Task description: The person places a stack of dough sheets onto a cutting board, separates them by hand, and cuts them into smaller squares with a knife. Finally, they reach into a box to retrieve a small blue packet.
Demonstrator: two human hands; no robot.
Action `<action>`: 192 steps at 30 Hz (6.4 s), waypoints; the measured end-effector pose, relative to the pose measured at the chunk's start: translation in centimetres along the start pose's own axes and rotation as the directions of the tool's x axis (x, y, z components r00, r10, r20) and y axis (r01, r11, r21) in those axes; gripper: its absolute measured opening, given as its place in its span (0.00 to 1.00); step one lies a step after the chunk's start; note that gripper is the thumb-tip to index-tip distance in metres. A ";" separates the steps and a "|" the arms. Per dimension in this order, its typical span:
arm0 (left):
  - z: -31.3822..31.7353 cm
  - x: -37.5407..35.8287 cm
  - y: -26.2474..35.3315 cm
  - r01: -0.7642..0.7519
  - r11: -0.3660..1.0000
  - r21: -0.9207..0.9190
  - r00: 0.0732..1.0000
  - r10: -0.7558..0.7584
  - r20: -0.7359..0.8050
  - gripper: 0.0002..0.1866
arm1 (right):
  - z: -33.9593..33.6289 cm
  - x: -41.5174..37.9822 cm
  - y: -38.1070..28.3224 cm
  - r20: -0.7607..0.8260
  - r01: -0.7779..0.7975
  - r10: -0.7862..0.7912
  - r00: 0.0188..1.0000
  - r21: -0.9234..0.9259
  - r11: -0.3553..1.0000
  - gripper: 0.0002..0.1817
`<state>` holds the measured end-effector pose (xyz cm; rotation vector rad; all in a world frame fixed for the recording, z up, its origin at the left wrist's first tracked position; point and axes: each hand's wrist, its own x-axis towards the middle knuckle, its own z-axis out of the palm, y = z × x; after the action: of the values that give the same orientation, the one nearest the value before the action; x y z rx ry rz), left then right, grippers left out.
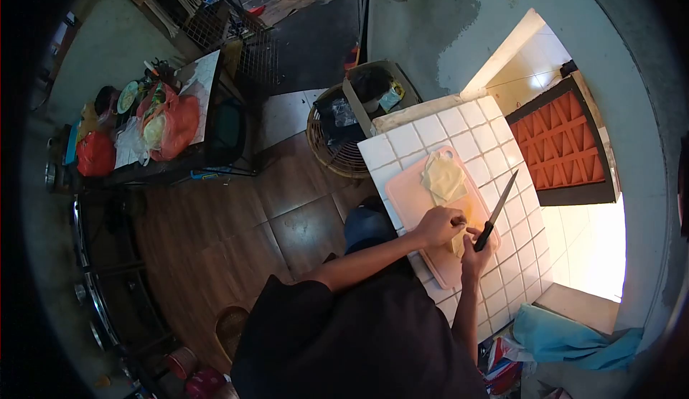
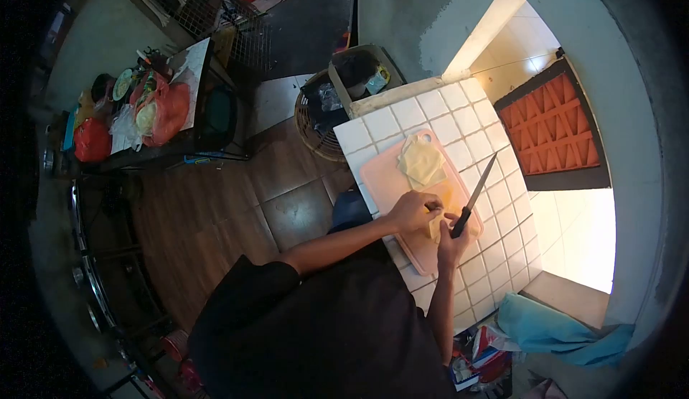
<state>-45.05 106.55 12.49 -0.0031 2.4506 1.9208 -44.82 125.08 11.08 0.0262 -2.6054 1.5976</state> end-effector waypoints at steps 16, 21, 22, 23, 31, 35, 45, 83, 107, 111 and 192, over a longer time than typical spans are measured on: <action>-23.3 6.1 -2.8 -0.271 0.928 0.255 0.720 0.371 -0.586 0.04 | 5.2 2.5 -4.1 -0.231 -0.355 0.338 0.912 -0.035 0.934 0.07; -33.9 18.8 -21.0 0.290 0.915 0.280 0.789 -0.063 -0.611 0.14 | 8.6 4.6 -8.3 -0.389 -0.466 0.392 0.834 -0.114 0.878 0.09; -35.0 21.4 -23.5 0.305 0.852 0.426 0.817 -0.005 -0.576 0.20 | 8.9 4.4 -8.1 -0.407 -0.421 0.311 0.859 -0.216 0.881 0.10; -35.7 23.9 -25.4 0.311 0.767 0.562 0.845 0.048 -0.533 0.27 | 9.0 4.2 -7.8 -0.412 -0.374 0.228 0.882 -0.318 0.871 0.10; -36.1 34.2 -35.9 0.421 0.421 0.803 0.895 -0.335 -0.294 0.29 | 9.9 1.6 -7.6 -0.470 -0.557 0.387 0.793 -0.304 0.773 0.12; -35.4 32.3 -33.4 0.300 0.571 0.764 0.953 -0.142 -0.267 0.21 | 11.0 1.2 -7.9 -0.447 -0.605 0.455 0.770 -0.286 0.743 0.11; -25.2 28.1 -34.6 0.216 0.725 0.654 0.961 -0.278 -0.009 0.26 | 12.8 1.5 -8.0 -0.493 -0.579 0.413 0.765 -0.248 0.776 0.11; -25.1 21.6 -27.2 0.356 0.868 0.347 0.934 -0.337 -0.116 0.34 | 11.4 1.7 -7.0 -0.492 -0.679 0.502 0.712 -0.297 0.672 0.10; -32.5 30.1 -36.3 0.266 0.542 0.797 0.926 -0.373 -0.055 0.08 | 11.4 1.3 -6.4 -0.502 -0.633 0.441 0.744 -0.318 0.706 0.11; -30.8 26.5 -31.8 0.213 0.616 0.758 0.943 -0.333 0.006 0.12 | 10.6 1.0 -5.9 -0.490 -0.711 0.561 0.667 -0.194 0.676 0.11; -33.5 17.0 -2.7 -0.015 0.656 -0.755 0.877 -0.355 -0.325 0.12 | 9.4 2.9 -7.9 -0.368 -0.211 -0.037 0.929 -0.610 0.763 0.17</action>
<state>-62.70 73.66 17.49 -0.7560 1.5113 2.9037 -47.82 113.22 14.13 -0.4034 -2.7097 0.5518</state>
